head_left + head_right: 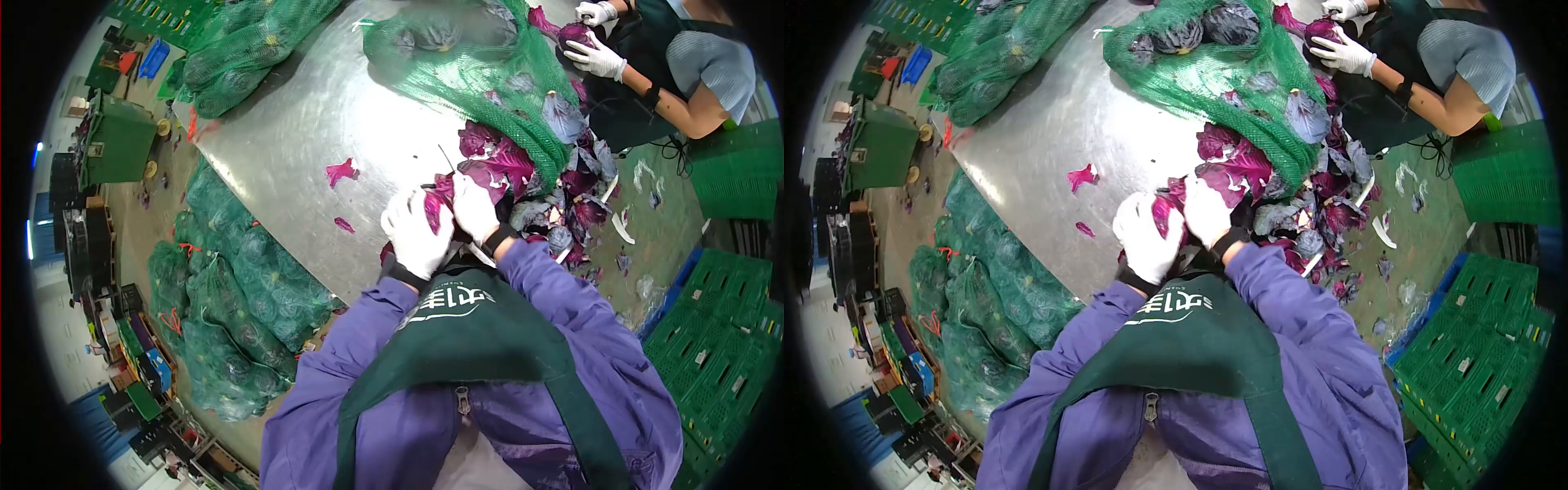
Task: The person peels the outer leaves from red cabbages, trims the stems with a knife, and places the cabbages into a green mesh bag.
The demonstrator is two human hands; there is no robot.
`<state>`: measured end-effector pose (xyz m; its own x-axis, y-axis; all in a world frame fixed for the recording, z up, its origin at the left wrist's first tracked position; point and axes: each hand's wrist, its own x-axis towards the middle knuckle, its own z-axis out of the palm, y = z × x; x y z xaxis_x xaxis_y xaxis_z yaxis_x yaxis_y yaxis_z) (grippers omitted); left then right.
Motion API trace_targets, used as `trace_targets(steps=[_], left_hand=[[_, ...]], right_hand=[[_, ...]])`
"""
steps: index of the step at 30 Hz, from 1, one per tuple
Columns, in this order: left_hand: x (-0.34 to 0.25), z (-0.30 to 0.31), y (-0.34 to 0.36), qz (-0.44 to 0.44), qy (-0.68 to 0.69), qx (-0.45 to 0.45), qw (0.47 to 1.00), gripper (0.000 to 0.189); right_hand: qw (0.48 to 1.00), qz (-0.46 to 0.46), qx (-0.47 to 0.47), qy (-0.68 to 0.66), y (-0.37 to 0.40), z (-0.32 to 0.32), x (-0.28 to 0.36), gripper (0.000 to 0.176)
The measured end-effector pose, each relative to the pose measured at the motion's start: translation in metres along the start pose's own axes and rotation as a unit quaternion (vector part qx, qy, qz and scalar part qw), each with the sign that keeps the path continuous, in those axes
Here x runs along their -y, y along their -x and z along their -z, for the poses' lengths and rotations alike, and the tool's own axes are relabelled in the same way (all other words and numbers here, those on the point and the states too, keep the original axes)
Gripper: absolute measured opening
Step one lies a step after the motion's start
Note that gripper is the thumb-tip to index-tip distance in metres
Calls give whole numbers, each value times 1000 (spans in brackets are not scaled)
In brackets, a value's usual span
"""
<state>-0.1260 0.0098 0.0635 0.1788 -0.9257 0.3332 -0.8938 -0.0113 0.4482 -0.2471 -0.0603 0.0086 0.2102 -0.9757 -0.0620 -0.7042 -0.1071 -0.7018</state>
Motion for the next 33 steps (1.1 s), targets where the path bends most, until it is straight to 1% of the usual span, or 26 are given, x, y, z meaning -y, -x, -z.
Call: trace_targets(steps=[1, 2, 4, 5, 6, 8, 9, 10, 11, 12, 13, 14, 15, 16, 18, 19, 20, 21, 22, 24, 25, 26, 28, 29, 30, 33], left_hand=[[-1, -4, 11, -16, -5, -31, 999, 53], [-1, 0, 13, 13, 33, -27, 999, 52], [15, -1, 17, 21, 67, -44, 997, 52], [20, 3, 21, 22, 68, -36, 997, 52], [26, 8, 24, 21, 84, -16, 996, 52], [30, 17, 28, 2, 85, 11, 996, 51], [34, 18, 33, 10, 100, 5, 995, 51], [38, 17, 35, 15, 117, -4, 993, 50], [44, 18, 37, 24, 127, -9, 992, 50], [50, 25, 39, 50, 163, 9, 985, 51], [58, 28, 39, 55, 181, 9, 982, 50], [62, 33, 45, 64, 198, 15, 978, 49], [60, 39, 44, 76, 214, 26, 973, 49], [61, 39, 43, 79, 212, 26, 974, 49], [61, 39, 45, 83, 222, 33, 971, 48], [61, 37, 44, 84, 222, 33, 971, 48], [62, 34, 45, 86, 234, 25, 968, 47], [63, 31, 46, 89, 246, 16, 965, 45], [61, 24, 46, 90, 246, 17, 965, 45], [55, 9, 42, 223, 282, -26, 933, 41], [56, 7, 38, 175, 235, -52, 955, 41], [55, 7, 36, 175, 237, -50, 954, 41], [54, 7, 33, 157, 225, -57, 960, 41], [51, 7, 30, 157, 225, -56, 960, 41], [49, 8, 28, 153, 227, -54, 960, 41], [41, 9, 22, 139, 227, -60, 962, 40]], right_hand=[[996, 45, 32, 72, 0, -7, -12, 34], [994, 42, 53, 90, 4, -16, -17, 40], [990, -95, 47, 95, 20, 5, 26, 48], [997, -67, 9, 46, 26, 3, 25, 50], [997, -64, 11, 44, 25, 4, 23, 50], [997, -1, 32, -65, 19, 11, 17, 43], [997, -36, 32, -67, 10, 9, 5, 37], [1000, -7, -9, -12, 5, 10, -16, 36], [999, -20, -28, -1, 3, 8, -44, 41], [999, -30, -43, 10, -2, 13, -49, 46], [998, -40, -42, -5, -3, 14, -54, 53], [998, -55, -37, -21, 5, 27, -45, 60], [991, -120, 17, -59, 9, 45, -16, 76], [985, -138, 29, -99, 17, 58, 16, 86], [967, -25, 93, -238, 26, 25, 12, 78], [983, 84, 64, -152, 30, 18, 14, 70], [979, 192, 33, -64, 33, 17, 25, 63], [968, 26, 169, -185, 33, -3, 20, 45], [968, 26, 170, -185, 33, -6, 17, 45], [926, -62, 248, -277, 24, 11, 37, 42], [952, 7, 206, -228, 21, 7, 33, 40], [952, 5, 205, -227, 18, 7, 32, 40], [947, -8, 275, -163, 14, 9, 31, 31], [967, 71, 226, -98, 15, 13, 35, 31], [967, 70, 226, -98, 15, 12, 34, 31], [978, 91, 180, -56, 11, 7, 20, 27]])
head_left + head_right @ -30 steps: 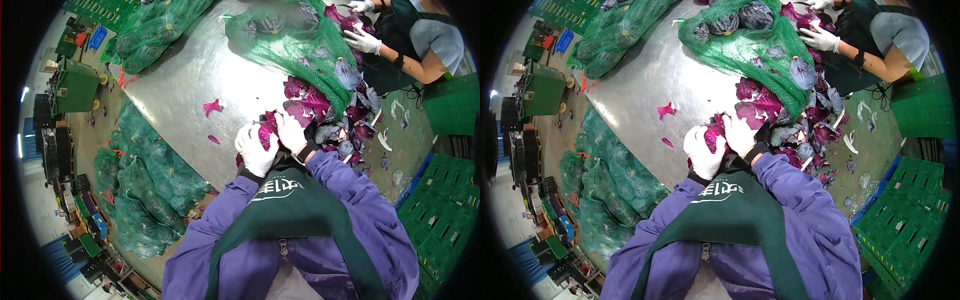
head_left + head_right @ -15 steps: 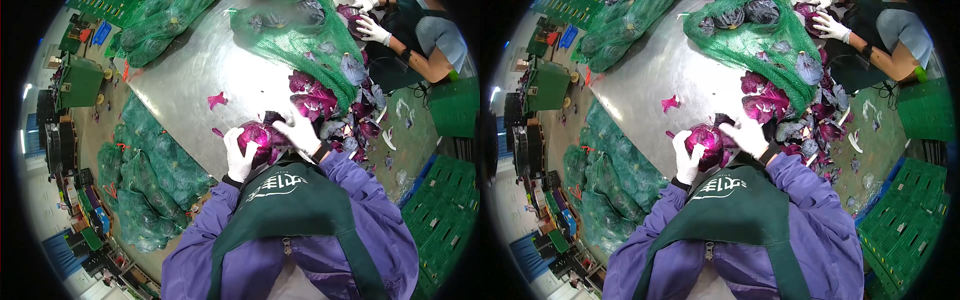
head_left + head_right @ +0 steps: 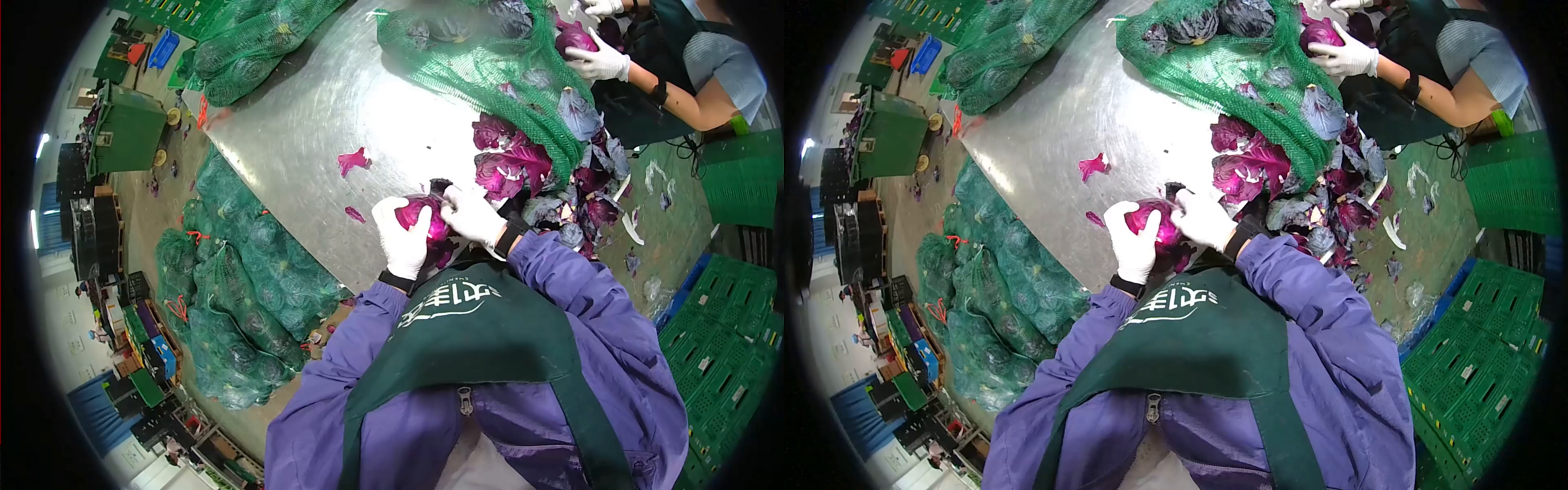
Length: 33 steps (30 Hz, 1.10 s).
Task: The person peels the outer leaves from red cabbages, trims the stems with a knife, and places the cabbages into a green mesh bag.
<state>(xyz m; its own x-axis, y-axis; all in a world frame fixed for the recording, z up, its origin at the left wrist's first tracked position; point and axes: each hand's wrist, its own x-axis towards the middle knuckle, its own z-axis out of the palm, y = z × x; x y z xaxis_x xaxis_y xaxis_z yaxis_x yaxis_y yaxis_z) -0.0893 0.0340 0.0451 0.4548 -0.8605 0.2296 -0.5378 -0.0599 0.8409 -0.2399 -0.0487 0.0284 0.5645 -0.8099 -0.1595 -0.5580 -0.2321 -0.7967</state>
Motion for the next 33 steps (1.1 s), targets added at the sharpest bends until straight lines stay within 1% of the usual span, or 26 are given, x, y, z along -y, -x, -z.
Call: trace_targets(steps=[1, 2, 3, 4, 5, 7, 9, 10, 11, 13, 14, 15, 16, 17, 19, 20, 21, 23, 24, 25, 26, 27, 28, 30, 31, 33], left_hand=[[-2, 0, -1, -13, 0, -4, 1000, 38], [2, 2, 2, -5, 21, -2, 1000, 38], [10, 9, 6, -7, 20, -4, 1000, 38], [20, 15, 7, -9, 39, 9, 999, 38], [27, 22, 10, -8, 56, 21, 998, 38], [34, 30, 13, 6, 62, 32, 998, 40], [37, 33, 18, 40, 77, 42, 995, 45], [38, 31, 18, 33, 65, 49, 996, 50], [36, 30, 17, 32, 66, 50, 996, 50], [31, 27, 12, 53, 86, 73, 992, 54], [28, 28, 10, 53, 86, 74, 992, 54], [25, 28, 8, 52, 95, 100, 989, 57], [22, 29, 6, 52, 105, 126, 985, 61], [19, 29, 4, 52, 105, 126, 985, 61], [12, 30, 1, 50, 87, 143, 985, 62], [11, 29, 1, 52, 87, 143, 985, 62], [11, 28, 0, 38, 87, 147, 985, 63], [13, 26, -2, 24, 87, 152, 984, 63], [16, 24, -3, 6, 79, 149, 986, 65], [19, 23, -4, -12, 70, 146, 987, 66], [16, 25, -7, -12, 70, 146, 987, 66], [13, 27, -9, 2, 93, 171, 981, 65], [9, 28, -11, 17, 116, 196, 974, 63], [4, 29, -12, 32, 122, 199, 972, 62], [2, 29, -13, 44, 129, 203, 970, 60], [-1, 30, -14, 58, 120, 200, 971, 60]], right_hand=[[1000, 5, -19, 14, -3, 2, -14, 26], [999, -26, -21, -18, 1, 4, -35, 21], [972, -155, -8, -174, 4, 13, -42, 17], [986, -90, -90, -110, -1, 12, -60, 16], [984, -66, -138, -86, -8, 13, -80, 19], [975, -85, -206, 8, -16, 29, -83, 24], [966, -26, -258, 8, -10, 46, -41, 40], [976, -47, -211, 8, -6, 55, -13, 58], [984, -41, -164, -50, -4, 56, 4, 54], [995, 13, -9, -94, -3, 52, 27, 47], [996, 47, 16, -69, -5, 44, 32, 44], [995, 81, 42, -44, -7, 33, 31, 42], [987, 139, 21, -71, -10, 20, 23, 42], [987, 139, 21, -71, -12, 22, 26, 42], [983, 108, 138, -47, -19, 30, 32, 41], [983, 130, 125, -39, -22, 32, 37, 37], [983, 129, 125, -39, -22, 37, 40, 37], [975, 65, 211, -34, -24, 52, 46, 33], [973, 99, 208, -13, -31, 44, 33, 35], [973, 99, 207, -12, -33, 35, 19, 35], [973, 121, 195, -32, -32, 33, 16, 34], [971, 144, 183, -51, -33, 31, 13, 33], [971, 143, 183, -51, -33, 31, 9, 33], [962, 233, 134, 50, -31, 36, 14, 27], [962, 233, 134, 49, -32, 36, 18, 27], [949, 237, 129, 165, -35, 33, 20, 22]])
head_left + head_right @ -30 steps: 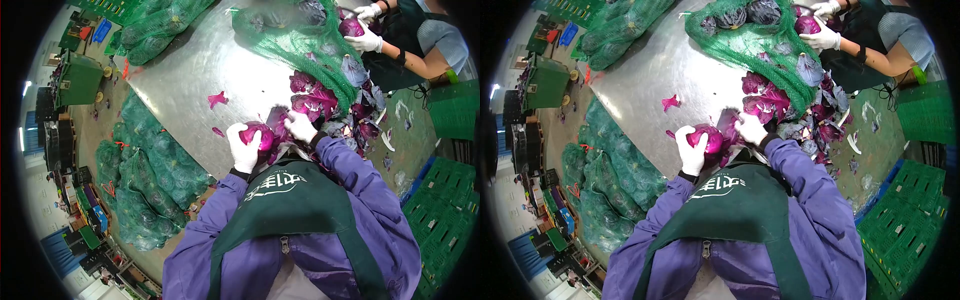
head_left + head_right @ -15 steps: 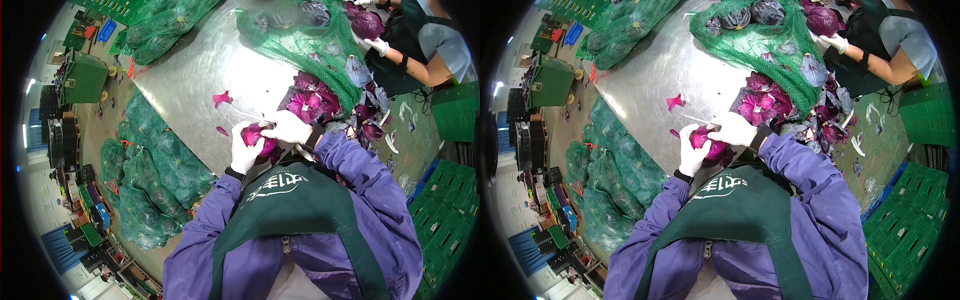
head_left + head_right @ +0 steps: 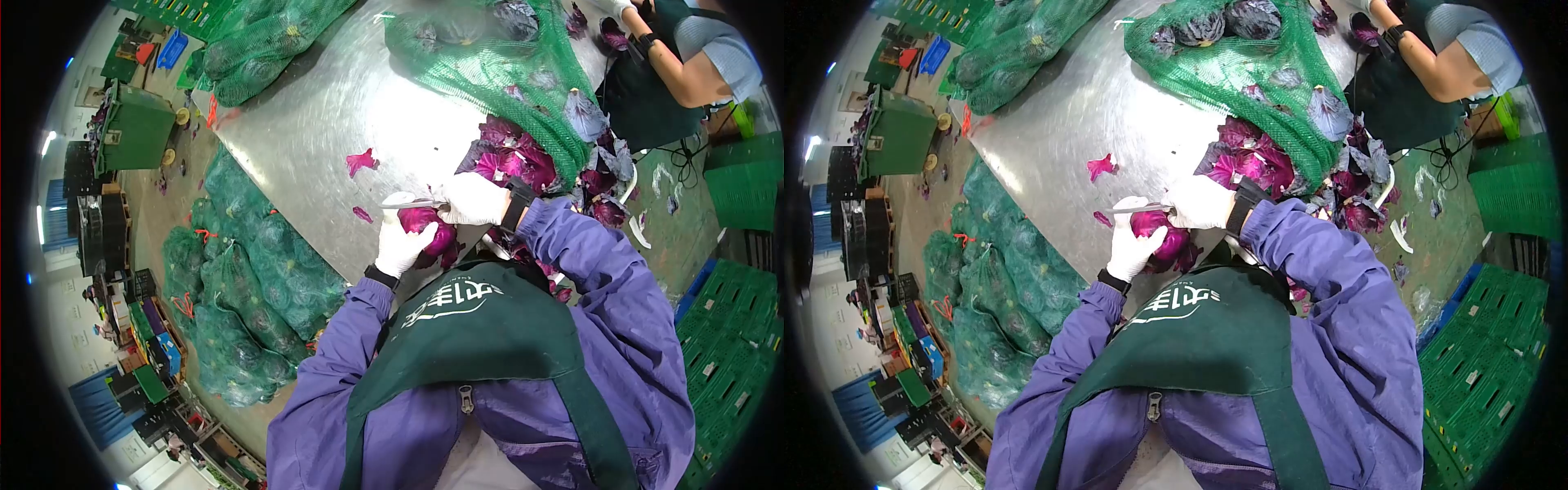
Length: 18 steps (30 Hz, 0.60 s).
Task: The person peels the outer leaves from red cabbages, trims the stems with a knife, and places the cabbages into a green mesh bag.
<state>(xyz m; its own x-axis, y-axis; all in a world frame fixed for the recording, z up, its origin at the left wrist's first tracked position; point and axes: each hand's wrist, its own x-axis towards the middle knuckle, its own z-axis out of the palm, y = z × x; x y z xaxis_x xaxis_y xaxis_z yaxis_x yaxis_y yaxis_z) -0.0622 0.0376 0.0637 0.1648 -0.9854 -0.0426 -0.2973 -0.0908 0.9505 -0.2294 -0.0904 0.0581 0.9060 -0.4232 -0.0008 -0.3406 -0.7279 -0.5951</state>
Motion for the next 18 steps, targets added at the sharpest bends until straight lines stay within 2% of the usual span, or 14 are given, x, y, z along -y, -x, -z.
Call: trace_targets(steps=[2, 4, 5, 6, 8, 9, 10, 12, 13, 14, 17, 18], left_hand=[[5, 0, -2, 14, -5, -5, 1000, 60], [18, 0, -5, 12, 56, -10, 998, 63], [19, 5, -4, -76, -106, -25, 991, 63], [23, 6, -1, -77, -106, -26, 991, 63], [34, 8, 6, -57, -47, -44, 996, 66], [38, 6, 9, -21, 32, -63, 997, 60], [44, 8, 11, -19, 31, -62, 997, 60], [51, 12, 15, 29, 49, -82, 995, 53], [54, 14, 15, 30, 41, -84, 995, 46], [55, 17, 15, 30, 40, -83, 995, 46], [52, 19, 15, -12, -11, -73, 997, 45], [47, 19, 16, -28, -34, -65, 997, 43]], right_hand=[[1000, -14, -12, 21, -2, -6, 1, 19], [992, -33, -120, -3, -1, -9, 3, 20], [984, -103, -143, -20, -4, -15, -6, 20], [965, -185, -169, -76, -1, -14, -20, 22], [896, -281, -274, -207, 6, -27, -54, 26], [886, -347, -232, -201, 10, -20, -41, 30], [886, -321, -253, -218, 17, -18, -23, 32], [895, -261, -153, -327, 23, -17, -4, 33], [837, -303, -79, -449, 26, -14, 8, 32], [808, -331, 1, -487, 25, -7, 16, 31], [782, -366, 33, -502, 21, 2, 25, 32], [812, -358, 57, -457, 17, -6, 17, 27]])
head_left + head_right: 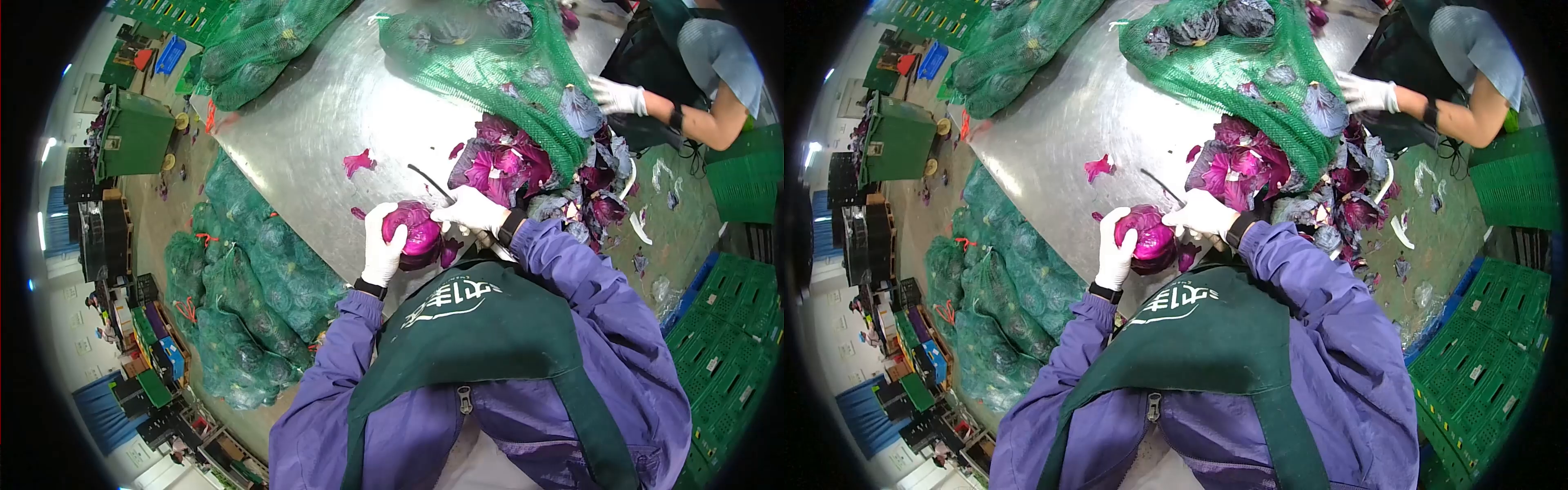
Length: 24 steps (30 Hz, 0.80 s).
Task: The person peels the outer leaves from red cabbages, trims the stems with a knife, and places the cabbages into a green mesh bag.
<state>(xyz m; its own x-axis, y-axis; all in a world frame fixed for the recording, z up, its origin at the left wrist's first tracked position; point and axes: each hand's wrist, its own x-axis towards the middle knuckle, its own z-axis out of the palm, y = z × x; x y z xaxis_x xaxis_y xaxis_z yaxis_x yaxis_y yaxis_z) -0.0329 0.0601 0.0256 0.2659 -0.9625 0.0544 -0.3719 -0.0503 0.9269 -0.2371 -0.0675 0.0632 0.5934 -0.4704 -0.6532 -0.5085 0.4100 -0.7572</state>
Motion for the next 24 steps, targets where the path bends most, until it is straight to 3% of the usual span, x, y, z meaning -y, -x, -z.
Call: trace_targets(steps=[2, 4, 5, 6, 9, 12, 14, 15, 16, 18, 19, 24], left_hand=[[-11, -2, 2, -18, -23, 7, 1000, 42], [-22, -7, 1, -56, -122, -12, 991, 39], [-23, -7, 1, -62, -112, -19, 992, 38], [-21, -6, 3, -65, -112, -20, 991, 38], [-8, 5, 9, -46, -38, -31, 998, 38], [-9, 9, 12, -44, -54, -12, 997, 38], [-11, 10, 8, -53, -69, 8, 996, 40], [-13, 8, 7, -49, -77, 18, 996, 40], [-14, 8, 6, -45, -86, 29, 995, 40], [-14, 10, 3, -40, -89, 41, 994, 42], [-14, 10, 3, -35, -81, 46, 995, 43], [-19, 12, -2, -26, -64, 73, 995, 42]], right_hand=[[998, 4, 7, 60, -10, -5, -7, 23], [937, 197, -137, 252, -13, -12, -7, 25], [922, 227, -167, 265, -13, -6, -10, 30], [902, 189, -192, 337, -38, 7, -40, 27], [904, 168, -308, 243, -38, 22, -41, 25], [896, 195, -350, 191, -14, 14, -7, 39], [919, 297, -218, 137, 9, 4, 22, 47], [890, 378, -201, 160, -3, -4, 18, 45], [921, 303, -122, 213, 1, -6, 18, 41], [897, 354, -77, 254, -10, -16, 16, 38], [923, 299, -43, 239, -15, -14, 15, 38], [900, 335, 3, 280, -28, 1, 23, 33]])
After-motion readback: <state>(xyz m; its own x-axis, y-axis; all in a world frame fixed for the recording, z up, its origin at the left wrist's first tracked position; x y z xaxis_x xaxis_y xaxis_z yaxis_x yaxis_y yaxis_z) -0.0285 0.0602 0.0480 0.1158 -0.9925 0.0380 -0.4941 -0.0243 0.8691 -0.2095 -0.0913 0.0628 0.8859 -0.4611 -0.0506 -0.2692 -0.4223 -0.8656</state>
